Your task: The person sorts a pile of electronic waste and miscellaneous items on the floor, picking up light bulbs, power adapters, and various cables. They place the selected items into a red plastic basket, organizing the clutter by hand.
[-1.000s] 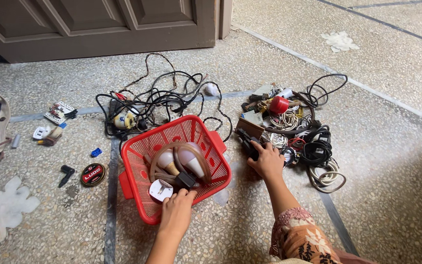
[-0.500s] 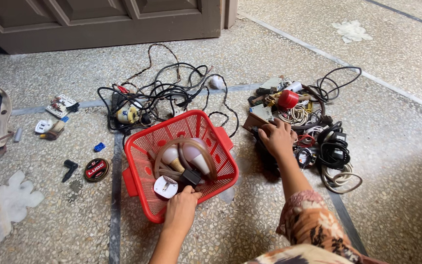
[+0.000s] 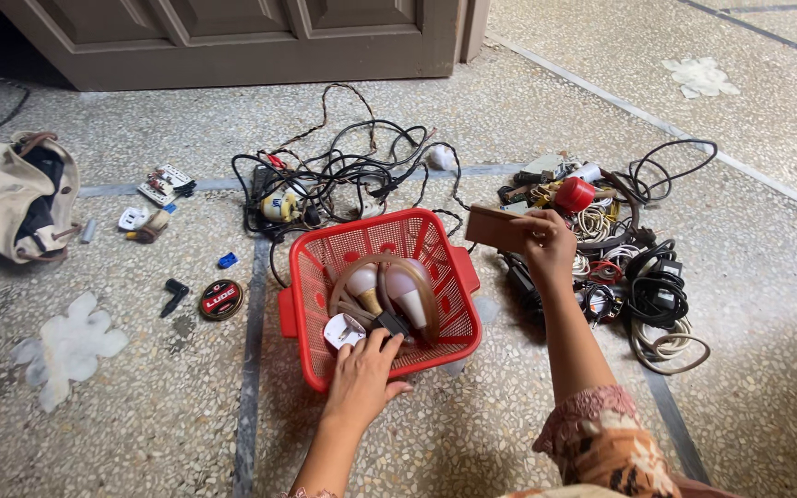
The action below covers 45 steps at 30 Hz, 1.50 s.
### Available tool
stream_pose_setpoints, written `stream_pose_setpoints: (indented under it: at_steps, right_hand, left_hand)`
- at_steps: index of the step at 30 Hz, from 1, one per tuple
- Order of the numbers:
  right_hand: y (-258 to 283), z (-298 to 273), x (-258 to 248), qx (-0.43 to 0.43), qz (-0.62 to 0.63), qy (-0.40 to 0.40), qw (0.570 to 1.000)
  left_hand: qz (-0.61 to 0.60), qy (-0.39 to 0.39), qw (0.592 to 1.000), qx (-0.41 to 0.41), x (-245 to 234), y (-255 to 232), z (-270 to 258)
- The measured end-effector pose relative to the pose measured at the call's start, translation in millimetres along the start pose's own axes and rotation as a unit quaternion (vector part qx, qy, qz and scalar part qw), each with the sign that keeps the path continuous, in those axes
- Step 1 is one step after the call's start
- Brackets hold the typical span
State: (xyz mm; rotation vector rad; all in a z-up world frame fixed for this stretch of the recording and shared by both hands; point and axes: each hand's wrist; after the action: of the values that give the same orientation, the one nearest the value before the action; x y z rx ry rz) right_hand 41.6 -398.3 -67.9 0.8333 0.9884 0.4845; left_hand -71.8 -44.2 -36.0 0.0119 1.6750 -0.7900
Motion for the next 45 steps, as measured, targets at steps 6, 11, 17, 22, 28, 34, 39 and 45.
stream_pose_setpoints:
  at_steps: [6, 11, 17, 22, 28, 34, 39, 45]
  right_hand:
    - [102, -27, 3, -0.116, 0.1, 0.322, 0.934]
    - [113, -70, 36, -0.186, -0.053, 0.443, 0.875]
    - [92, -85, 54, -0.232, -0.241, 0.449, 0.829]
    - [89, -92, 43, -0.242, -0.227, 0.392, 0.858]
    - [72, -91, 47, -0.245, -0.29, 0.013, 0.925]
    - [59, -63, 44, -0.219, -0.314, 0.027, 0.923]
    - [44, -27, 40, -0.055, -0.164, 0.023, 0.985]
    - [-20, 12, 41, -0.052, -0.223, -0.038, 0.973]
  left_hand:
    - [0.024, -0.132, 0.991, 0.01, -10, 11, -20]
    - [0.013, -0.176, 0.984, -0.002, -7, 23, -33]
    - [0.004, -0.196, 0.98, -0.018, -1, 23, -29]
    - [-0.035, -0.196, 0.98, -0.019, 4, 27, -10]
    - [-0.05, -0.197, 0.979, 0.002, 4, 33, 23]
    - [0.026, -0.28, 0.954, -0.104, 1, 35, 66]
    - [0.061, -0.178, 0.959, -0.21, -17, 37, 85]
    - [-0.138, -0.432, 0.882, -0.129, 1, 53, 65]
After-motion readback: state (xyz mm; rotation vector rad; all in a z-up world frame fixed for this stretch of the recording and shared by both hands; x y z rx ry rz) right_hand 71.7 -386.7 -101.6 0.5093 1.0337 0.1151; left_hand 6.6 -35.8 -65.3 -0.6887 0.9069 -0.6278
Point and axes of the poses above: each hand's wrist, its own z-axis towards the middle knuckle, its own x-axis out of the palm, y = z × x, and after that the axes turned 8 degrees about -z, right-handed
